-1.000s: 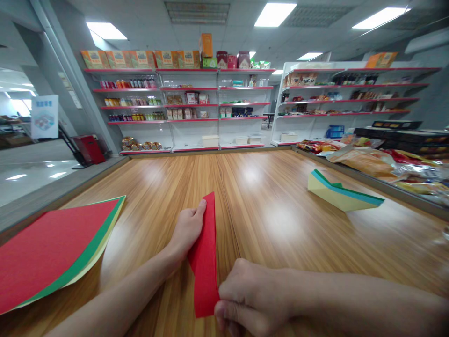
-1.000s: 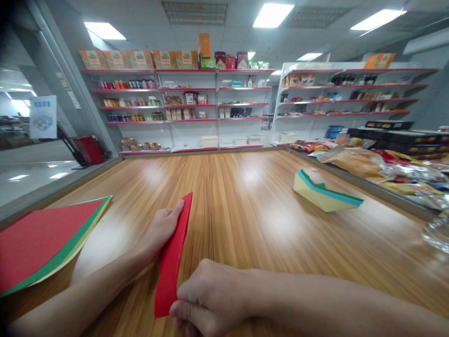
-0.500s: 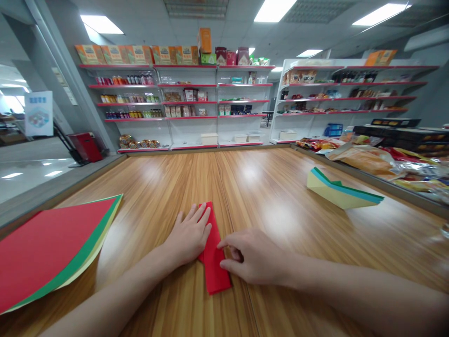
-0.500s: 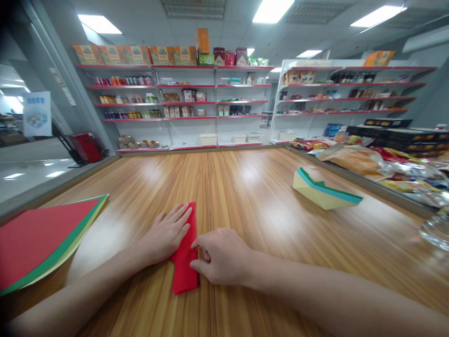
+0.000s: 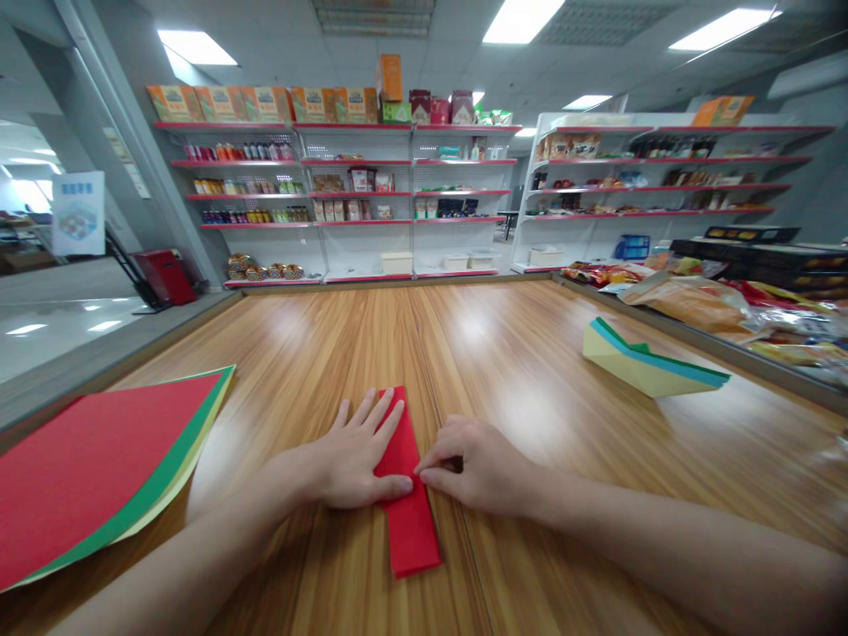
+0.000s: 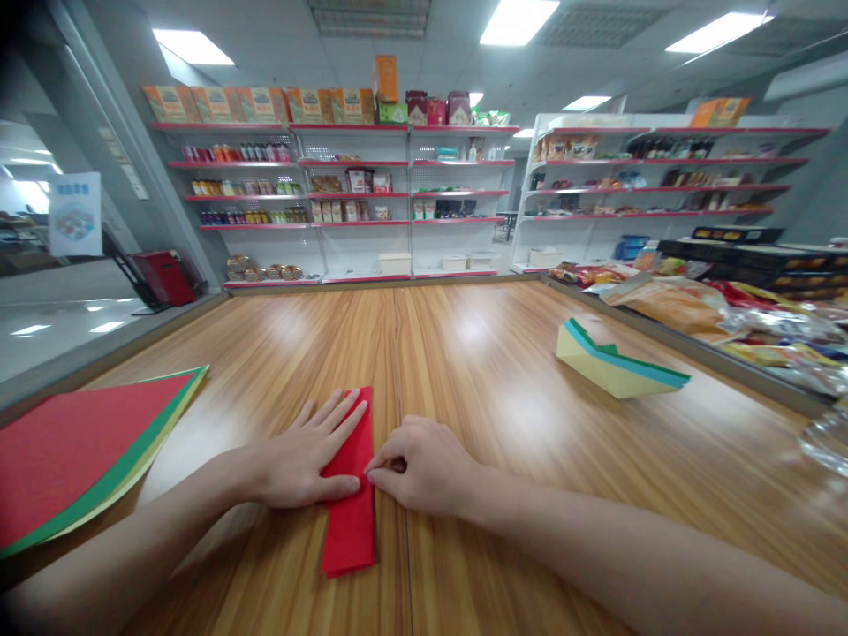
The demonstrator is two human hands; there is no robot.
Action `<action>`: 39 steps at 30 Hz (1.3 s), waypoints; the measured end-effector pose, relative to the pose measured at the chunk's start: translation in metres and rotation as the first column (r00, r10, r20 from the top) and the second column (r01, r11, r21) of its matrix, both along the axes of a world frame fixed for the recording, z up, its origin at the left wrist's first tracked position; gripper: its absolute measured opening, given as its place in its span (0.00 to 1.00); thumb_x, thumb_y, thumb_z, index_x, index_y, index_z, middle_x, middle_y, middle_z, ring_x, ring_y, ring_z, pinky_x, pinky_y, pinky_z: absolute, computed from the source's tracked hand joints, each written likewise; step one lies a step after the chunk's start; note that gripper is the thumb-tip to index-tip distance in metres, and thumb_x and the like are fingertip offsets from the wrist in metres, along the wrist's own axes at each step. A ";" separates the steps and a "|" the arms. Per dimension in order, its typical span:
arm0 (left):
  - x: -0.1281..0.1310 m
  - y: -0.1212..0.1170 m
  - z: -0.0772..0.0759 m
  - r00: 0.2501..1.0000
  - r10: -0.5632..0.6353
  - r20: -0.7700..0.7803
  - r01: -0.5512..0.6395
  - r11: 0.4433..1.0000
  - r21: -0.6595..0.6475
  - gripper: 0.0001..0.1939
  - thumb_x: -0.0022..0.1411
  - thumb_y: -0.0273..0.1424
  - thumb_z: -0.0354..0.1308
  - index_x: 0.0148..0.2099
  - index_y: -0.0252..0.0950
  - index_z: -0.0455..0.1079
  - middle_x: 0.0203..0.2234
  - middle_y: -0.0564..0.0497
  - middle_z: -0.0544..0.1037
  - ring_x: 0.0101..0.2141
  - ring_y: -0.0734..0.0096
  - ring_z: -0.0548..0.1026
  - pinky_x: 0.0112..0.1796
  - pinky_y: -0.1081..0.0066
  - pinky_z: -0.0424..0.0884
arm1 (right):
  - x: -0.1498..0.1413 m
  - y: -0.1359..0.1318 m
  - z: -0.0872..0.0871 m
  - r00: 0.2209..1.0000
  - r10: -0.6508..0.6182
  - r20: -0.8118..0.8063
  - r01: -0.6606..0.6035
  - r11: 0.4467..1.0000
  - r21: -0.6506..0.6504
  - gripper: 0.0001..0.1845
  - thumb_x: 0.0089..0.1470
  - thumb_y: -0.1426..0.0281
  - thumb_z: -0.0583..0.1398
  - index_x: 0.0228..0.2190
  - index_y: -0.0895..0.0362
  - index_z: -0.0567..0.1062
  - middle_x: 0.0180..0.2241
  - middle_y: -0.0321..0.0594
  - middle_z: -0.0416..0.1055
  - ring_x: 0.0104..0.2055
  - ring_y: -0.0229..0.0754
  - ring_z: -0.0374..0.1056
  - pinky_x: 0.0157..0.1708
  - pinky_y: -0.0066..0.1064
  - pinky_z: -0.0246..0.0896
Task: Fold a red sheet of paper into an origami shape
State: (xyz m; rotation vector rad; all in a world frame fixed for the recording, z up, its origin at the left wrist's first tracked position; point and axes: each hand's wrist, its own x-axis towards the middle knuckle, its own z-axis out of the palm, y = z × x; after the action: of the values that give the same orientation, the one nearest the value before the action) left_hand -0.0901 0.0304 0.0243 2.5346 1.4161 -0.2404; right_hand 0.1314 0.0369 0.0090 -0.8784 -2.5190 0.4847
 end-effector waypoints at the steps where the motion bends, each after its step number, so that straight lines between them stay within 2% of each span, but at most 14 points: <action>1: 0.000 -0.001 0.001 1.000 -0.011 -0.005 0.011 1.000 -0.017 0.54 0.54 0.63 0.39 0.66 0.33 0.20 0.63 0.40 0.23 0.62 0.46 0.26 0.58 0.43 0.38 | 0.000 0.001 -0.001 1.000 0.009 -0.007 -0.009 1.000 0.007 0.07 0.51 0.69 0.60 0.29 0.53 0.80 0.24 0.36 0.74 0.28 0.36 0.63 0.30 0.26 0.52; 5: 0.002 -0.005 0.007 0.999 -0.039 -0.024 0.037 0.997 -0.066 0.60 0.48 0.65 0.45 0.66 0.34 0.20 0.63 0.39 0.22 0.61 0.43 0.25 0.57 0.41 0.38 | 0.000 0.004 0.000 0.999 0.051 -0.005 -0.050 0.998 0.037 0.07 0.50 0.71 0.60 0.26 0.56 0.79 0.22 0.36 0.71 0.26 0.35 0.61 0.29 0.26 0.52; 9: 0.008 -0.007 0.011 0.999 -0.025 -0.038 0.021 0.996 -0.083 0.64 0.44 0.65 0.49 0.66 0.32 0.19 0.62 0.39 0.20 0.61 0.41 0.23 0.56 0.40 0.35 | -0.003 0.002 0.003 0.997 0.066 0.048 -0.069 0.996 0.062 0.09 0.48 0.71 0.60 0.19 0.59 0.71 0.19 0.34 0.67 0.24 0.33 0.58 0.26 0.25 0.50; 14: 0.012 -0.008 0.012 0.999 -0.005 -0.052 0.000 0.995 -0.101 0.66 0.42 0.63 0.52 0.66 0.31 0.20 0.62 0.39 0.19 0.60 0.41 0.21 0.56 0.40 0.34 | -0.003 0.001 0.000 0.993 0.108 0.049 -0.112 0.989 0.097 0.09 0.48 0.72 0.58 0.19 0.59 0.65 0.19 0.33 0.64 0.24 0.32 0.56 0.25 0.24 0.49; 22: 0.009 -0.008 0.006 1.000 0.011 -0.020 -0.012 0.997 -0.072 0.67 0.41 0.62 0.55 0.67 0.30 0.22 0.62 0.39 0.20 0.60 0.40 0.22 0.56 0.39 0.33 | -0.003 0.000 -0.002 0.966 0.255 0.041 -0.255 0.967 0.008 0.08 0.46 0.77 0.56 0.18 0.59 0.65 0.17 0.31 0.61 0.20 0.30 0.55 0.23 0.23 0.49; 29: 0.008 -0.009 0.007 1.000 0.005 -0.013 -0.006 0.998 -0.070 0.66 0.41 0.62 0.55 0.67 0.31 0.23 0.62 0.39 0.21 0.60 0.39 0.22 0.56 0.38 0.35 | -0.003 -0.001 -0.004 0.967 0.252 0.035 -0.253 0.967 0.039 0.08 0.44 0.76 0.56 0.17 0.59 0.65 0.17 0.31 0.61 0.20 0.30 0.54 0.23 0.23 0.49; 35: 0.010 -0.009 0.007 1.000 0.003 -0.018 -0.004 0.997 -0.075 0.67 0.41 0.62 0.54 0.67 0.30 0.22 0.62 0.39 0.21 0.60 0.40 0.22 0.56 0.39 0.34 | -0.005 -0.003 0.001 0.979 0.189 0.073 -0.190 0.982 0.000 0.09 0.44 0.76 0.57 0.16 0.60 0.65 0.15 0.31 0.61 0.17 0.29 0.52 0.19 0.23 0.45; 39: 0.010 -0.009 0.006 1.000 0.003 -0.006 -0.003 0.998 -0.063 0.67 0.41 0.62 0.54 0.67 0.29 0.22 0.62 0.37 0.21 0.60 0.40 0.23 0.56 0.38 0.33 | -0.004 -0.004 -0.003 0.976 0.215 0.026 -0.216 0.973 0.078 0.09 0.45 0.75 0.56 0.16 0.59 0.65 0.16 0.32 0.61 0.19 0.30 0.53 0.22 0.24 0.48</action>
State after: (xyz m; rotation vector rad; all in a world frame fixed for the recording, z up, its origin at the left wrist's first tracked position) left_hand -0.0799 0.0217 0.0308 2.4829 1.3920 -0.2874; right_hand 0.1272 0.0333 0.0056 -0.5841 -2.6438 0.4403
